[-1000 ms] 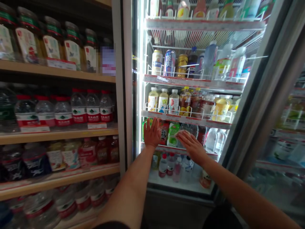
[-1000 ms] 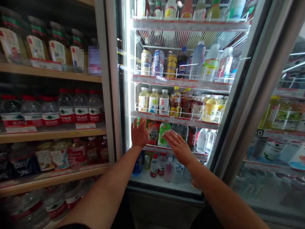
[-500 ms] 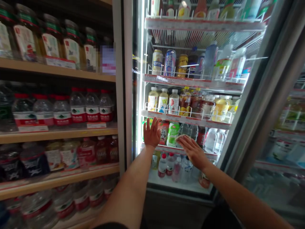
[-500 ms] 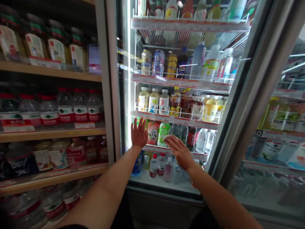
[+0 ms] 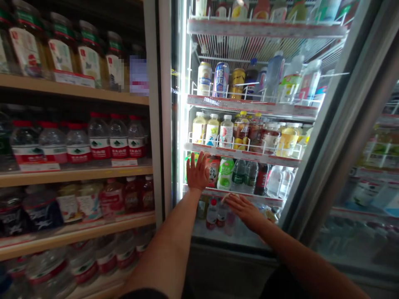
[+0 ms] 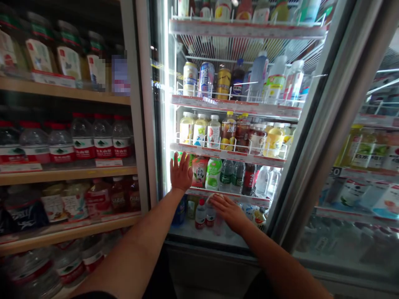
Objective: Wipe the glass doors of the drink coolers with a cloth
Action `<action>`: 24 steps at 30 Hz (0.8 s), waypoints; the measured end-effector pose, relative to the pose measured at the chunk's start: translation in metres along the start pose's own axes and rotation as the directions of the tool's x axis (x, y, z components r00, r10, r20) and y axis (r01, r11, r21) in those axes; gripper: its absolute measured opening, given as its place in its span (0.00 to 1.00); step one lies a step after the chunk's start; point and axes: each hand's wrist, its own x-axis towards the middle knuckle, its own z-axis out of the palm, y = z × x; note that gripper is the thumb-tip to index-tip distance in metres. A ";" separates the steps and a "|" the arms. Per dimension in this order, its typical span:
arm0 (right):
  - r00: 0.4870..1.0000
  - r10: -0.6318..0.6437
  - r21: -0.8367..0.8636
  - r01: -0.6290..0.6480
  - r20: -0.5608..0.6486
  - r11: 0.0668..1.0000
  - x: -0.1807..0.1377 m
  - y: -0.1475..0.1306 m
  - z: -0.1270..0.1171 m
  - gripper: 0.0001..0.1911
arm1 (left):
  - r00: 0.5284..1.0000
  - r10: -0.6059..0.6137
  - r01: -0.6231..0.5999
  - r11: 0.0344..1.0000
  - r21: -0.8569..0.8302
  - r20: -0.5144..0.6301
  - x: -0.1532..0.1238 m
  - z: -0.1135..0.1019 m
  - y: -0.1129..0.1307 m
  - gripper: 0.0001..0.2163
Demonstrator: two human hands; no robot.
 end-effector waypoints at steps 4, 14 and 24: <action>0.998 -0.042 0.025 0.043 -0.038 0.999 0.007 -0.010 0.016 0.30 | 1.000 0.004 -0.004 1.000 0.005 -0.011 0.000 0.001 0.000 0.26; 0.999 -0.025 0.086 0.029 -0.045 0.996 0.029 -0.034 0.043 0.27 | 1.000 0.003 -0.003 1.000 0.020 0.002 -0.001 0.001 0.000 0.26; 0.993 0.067 0.013 -0.066 -0.099 0.998 0.037 -0.006 -0.004 0.31 | 1.000 0.018 -0.018 0.999 0.026 0.005 0.000 -0.002 0.001 0.26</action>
